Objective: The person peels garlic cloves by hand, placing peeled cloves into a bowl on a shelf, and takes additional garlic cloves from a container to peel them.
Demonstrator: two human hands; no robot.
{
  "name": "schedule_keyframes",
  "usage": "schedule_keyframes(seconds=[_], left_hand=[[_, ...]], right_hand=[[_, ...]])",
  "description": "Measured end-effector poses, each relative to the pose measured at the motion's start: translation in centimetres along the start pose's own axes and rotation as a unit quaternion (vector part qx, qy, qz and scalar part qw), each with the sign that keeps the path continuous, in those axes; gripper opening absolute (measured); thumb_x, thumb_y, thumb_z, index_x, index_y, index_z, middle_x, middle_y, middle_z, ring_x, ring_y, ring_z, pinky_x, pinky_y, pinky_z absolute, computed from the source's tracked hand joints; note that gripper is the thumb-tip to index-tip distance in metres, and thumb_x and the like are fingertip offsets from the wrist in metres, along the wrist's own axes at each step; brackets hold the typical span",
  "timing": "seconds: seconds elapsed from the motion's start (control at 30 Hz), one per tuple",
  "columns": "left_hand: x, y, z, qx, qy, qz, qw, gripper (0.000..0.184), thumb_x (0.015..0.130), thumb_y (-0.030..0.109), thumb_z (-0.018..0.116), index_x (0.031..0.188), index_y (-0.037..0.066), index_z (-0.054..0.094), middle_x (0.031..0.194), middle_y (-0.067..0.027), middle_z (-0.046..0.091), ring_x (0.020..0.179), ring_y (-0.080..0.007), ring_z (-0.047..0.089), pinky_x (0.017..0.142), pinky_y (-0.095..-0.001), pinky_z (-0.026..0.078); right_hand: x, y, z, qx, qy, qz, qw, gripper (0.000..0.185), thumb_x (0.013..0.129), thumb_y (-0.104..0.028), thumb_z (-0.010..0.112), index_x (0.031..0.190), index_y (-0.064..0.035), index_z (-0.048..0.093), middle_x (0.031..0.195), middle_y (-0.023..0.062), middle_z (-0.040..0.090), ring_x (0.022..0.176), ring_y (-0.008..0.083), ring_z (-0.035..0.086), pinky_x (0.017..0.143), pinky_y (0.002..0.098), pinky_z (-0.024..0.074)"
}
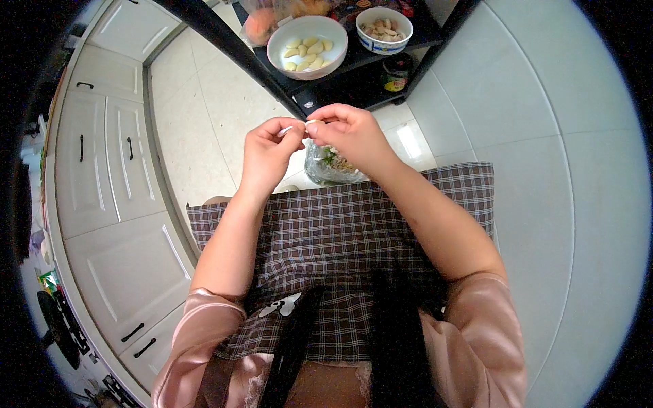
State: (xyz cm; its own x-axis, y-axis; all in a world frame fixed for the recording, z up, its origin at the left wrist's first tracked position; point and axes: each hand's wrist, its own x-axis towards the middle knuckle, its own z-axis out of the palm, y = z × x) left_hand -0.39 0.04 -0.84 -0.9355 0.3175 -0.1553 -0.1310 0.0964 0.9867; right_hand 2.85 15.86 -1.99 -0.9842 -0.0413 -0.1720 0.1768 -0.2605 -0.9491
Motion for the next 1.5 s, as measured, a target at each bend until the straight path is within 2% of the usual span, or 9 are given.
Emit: schedule_keyframes(seconds=[0.2,0.4,0.57,0.93,1.07,1.23,1.33,1.4,1.5], left_hand=[[0.0,-0.3,-0.1,0.021,0.016,0.023,0.999,0.013,0.083,0.009,0.058,0.087,-0.003,0.062,0.077,-0.0056,0.063,0.066,-0.0097,0.058,0.062,-0.0214,0.047],[0.0,-0.1,-0.3,0.046,0.032,0.031,0.998,0.012,0.083,0.008,0.056,0.087,-0.003,0.061,0.076,-0.0052,0.062,0.066,-0.0095,0.057,0.063,-0.0213,0.047],[0.0,-0.4,-0.2,0.055,0.006,0.017,0.998,0.013,0.083,0.007,0.054,0.087,-0.003,0.061,0.077,-0.0055,0.062,0.067,-0.0100,0.057,0.063,-0.0218,0.046],[-0.2,0.6,-0.1,-0.042,0.071,0.149,0.985,0.017,0.091,0.014,0.050,0.083,0.001,0.058,0.075,-0.0032,0.059,0.066,-0.0096,0.054,0.063,-0.0226,0.044],[0.2,-0.6,0.2,-0.001,0.019,0.048,0.999,0.016,0.089,0.015,0.056,0.083,0.000,0.060,0.075,-0.0020,0.059,0.066,-0.0079,0.055,0.062,-0.0205,0.044],[0.0,-1.4,0.9,-0.005,-0.013,0.017,1.000,0.018,0.084,0.017,0.065,0.088,-0.001,0.062,0.077,-0.0013,0.062,0.068,-0.0062,0.057,0.061,-0.0179,0.045],[-0.1,-1.0,0.8,0.010,-0.036,0.004,0.999,0.018,0.083,0.016,0.066,0.088,-0.001,0.062,0.077,-0.0012,0.062,0.069,-0.0059,0.056,0.061,-0.0178,0.045],[-0.1,-0.9,0.7,0.110,-0.036,0.049,0.992,0.019,0.083,0.016,0.066,0.090,-0.001,0.062,0.079,-0.0025,0.063,0.070,-0.0060,0.057,0.061,-0.0175,0.045],[-0.1,-0.9,0.8,0.090,-0.037,0.013,0.995,0.019,0.083,0.016,0.066,0.091,-0.001,0.061,0.080,-0.0032,0.063,0.070,-0.0063,0.057,0.061,-0.0178,0.045]], right_hand=[[0.2,-0.2,-0.1,0.123,0.023,0.065,0.990,0.022,0.088,-0.015,0.055,0.103,0.0013,0.058,0.094,0.0076,0.062,0.077,0.0125,0.060,0.066,0.0237,0.0498],[1.0,0.7,-1.6,0.211,0.021,0.036,0.977,0.022,0.092,-0.015,0.049,0.108,0.0000,0.056,0.092,0.0050,0.060,0.070,0.0074,0.051,0.065,0.0201,0.0443],[0.9,0.0,-1.4,0.209,0.040,0.031,0.976,0.023,0.092,-0.016,0.050,0.107,-0.0006,0.055,0.087,0.0048,0.061,0.067,0.0073,0.050,0.063,0.0201,0.0430],[0.5,-0.2,-1.1,0.142,0.064,0.074,0.985,0.025,0.091,-0.020,0.052,0.107,-0.0022,0.057,0.085,0.0056,0.061,0.065,0.0080,0.052,0.061,0.0199,0.0439],[0.6,0.3,-1.2,0.176,0.030,0.061,0.982,0.024,0.092,-0.019,0.050,0.108,-0.0018,0.057,0.085,0.0060,0.061,0.066,0.0090,0.054,0.061,0.0209,0.0454],[0.4,0.0,-0.8,0.167,0.001,0.078,0.983,0.025,0.093,-0.015,0.046,0.110,0.0012,0.055,0.087,0.0053,0.060,0.070,0.0081,0.055,0.065,0.0208,0.0462],[0.3,0.0,-0.7,0.130,0.003,0.078,0.988,0.024,0.093,-0.015,0.047,0.109,0.0002,0.056,0.086,0.0047,0.060,0.069,0.0078,0.055,0.064,0.0205,0.0459],[0.3,0.1,-0.7,0.097,0.025,0.066,0.993,0.021,0.090,-0.016,0.053,0.103,-0.0023,0.061,0.080,0.0027,0.061,0.064,0.0072,0.055,0.060,0.0205,0.0462],[0.4,0.4,-0.8,0.068,0.023,0.068,0.995,0.019,0.089,-0.017,0.054,0.100,-0.0032,0.062,0.078,0.0021,0.061,0.063,0.0066,0.054,0.059,0.0195,0.0451]])
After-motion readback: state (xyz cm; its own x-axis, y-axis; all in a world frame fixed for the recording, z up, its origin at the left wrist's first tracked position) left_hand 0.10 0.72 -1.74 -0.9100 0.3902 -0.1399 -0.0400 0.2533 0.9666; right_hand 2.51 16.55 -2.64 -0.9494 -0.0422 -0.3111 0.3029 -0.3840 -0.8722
